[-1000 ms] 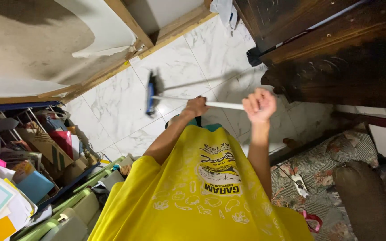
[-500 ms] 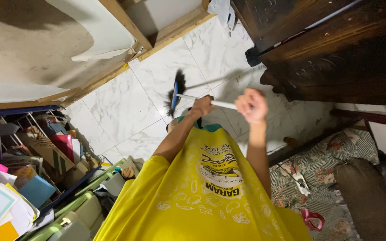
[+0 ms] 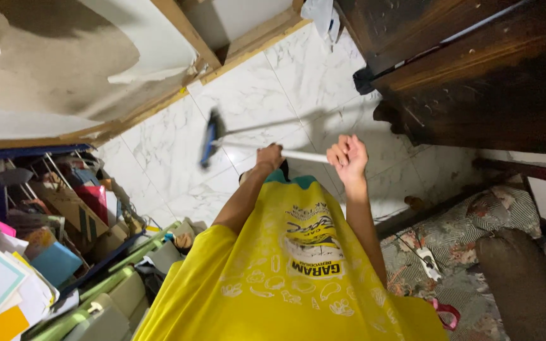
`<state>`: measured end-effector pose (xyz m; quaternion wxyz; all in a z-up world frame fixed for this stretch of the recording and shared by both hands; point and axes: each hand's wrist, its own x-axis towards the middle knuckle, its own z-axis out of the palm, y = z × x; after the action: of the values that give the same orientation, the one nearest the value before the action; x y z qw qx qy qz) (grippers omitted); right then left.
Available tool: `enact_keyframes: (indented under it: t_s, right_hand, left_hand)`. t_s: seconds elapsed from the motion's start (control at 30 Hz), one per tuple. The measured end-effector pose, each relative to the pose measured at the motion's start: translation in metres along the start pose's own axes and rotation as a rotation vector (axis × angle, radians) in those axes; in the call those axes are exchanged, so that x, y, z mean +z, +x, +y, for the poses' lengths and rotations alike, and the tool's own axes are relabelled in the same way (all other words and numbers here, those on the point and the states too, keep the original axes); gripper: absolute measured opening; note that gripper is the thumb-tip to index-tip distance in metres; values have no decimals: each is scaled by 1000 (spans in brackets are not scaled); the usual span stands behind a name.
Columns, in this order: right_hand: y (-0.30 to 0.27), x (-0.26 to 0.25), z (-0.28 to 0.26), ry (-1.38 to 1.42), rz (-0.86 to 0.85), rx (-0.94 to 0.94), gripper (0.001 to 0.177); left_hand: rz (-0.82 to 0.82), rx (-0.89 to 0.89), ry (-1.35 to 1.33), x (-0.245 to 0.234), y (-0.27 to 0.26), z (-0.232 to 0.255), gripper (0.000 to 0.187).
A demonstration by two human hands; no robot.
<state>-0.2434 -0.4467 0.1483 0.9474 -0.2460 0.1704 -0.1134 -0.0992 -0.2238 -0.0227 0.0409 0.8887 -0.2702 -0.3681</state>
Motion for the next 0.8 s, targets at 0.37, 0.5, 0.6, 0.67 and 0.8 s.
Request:
enact_keyframes:
  t_s: [0.37, 0.5, 0.6, 0.67, 0.8]
  right_hand:
    - [-13, 10, -34, -80, -190, -74, 47]
    - [2, -39, 18, 142, -23, -100, 50]
    - [-6, -33, 32, 95, -87, 150, 47]
    - [-7, -6, 24, -22, -162, 125, 49]
    - [-6, 52, -1, -362, -321, 97, 48]
  left_hand:
    - [21, 204, -26, -42, -21, 39, 33]
    - [19, 78, 77, -24, -19, -10, 41]
    - [31, 10, 126, -32, -38, -27, 39]
    - [70, 21, 103, -9, -19, -36, 35]
    - [170, 113, -17, -5, -9, -6, 33]
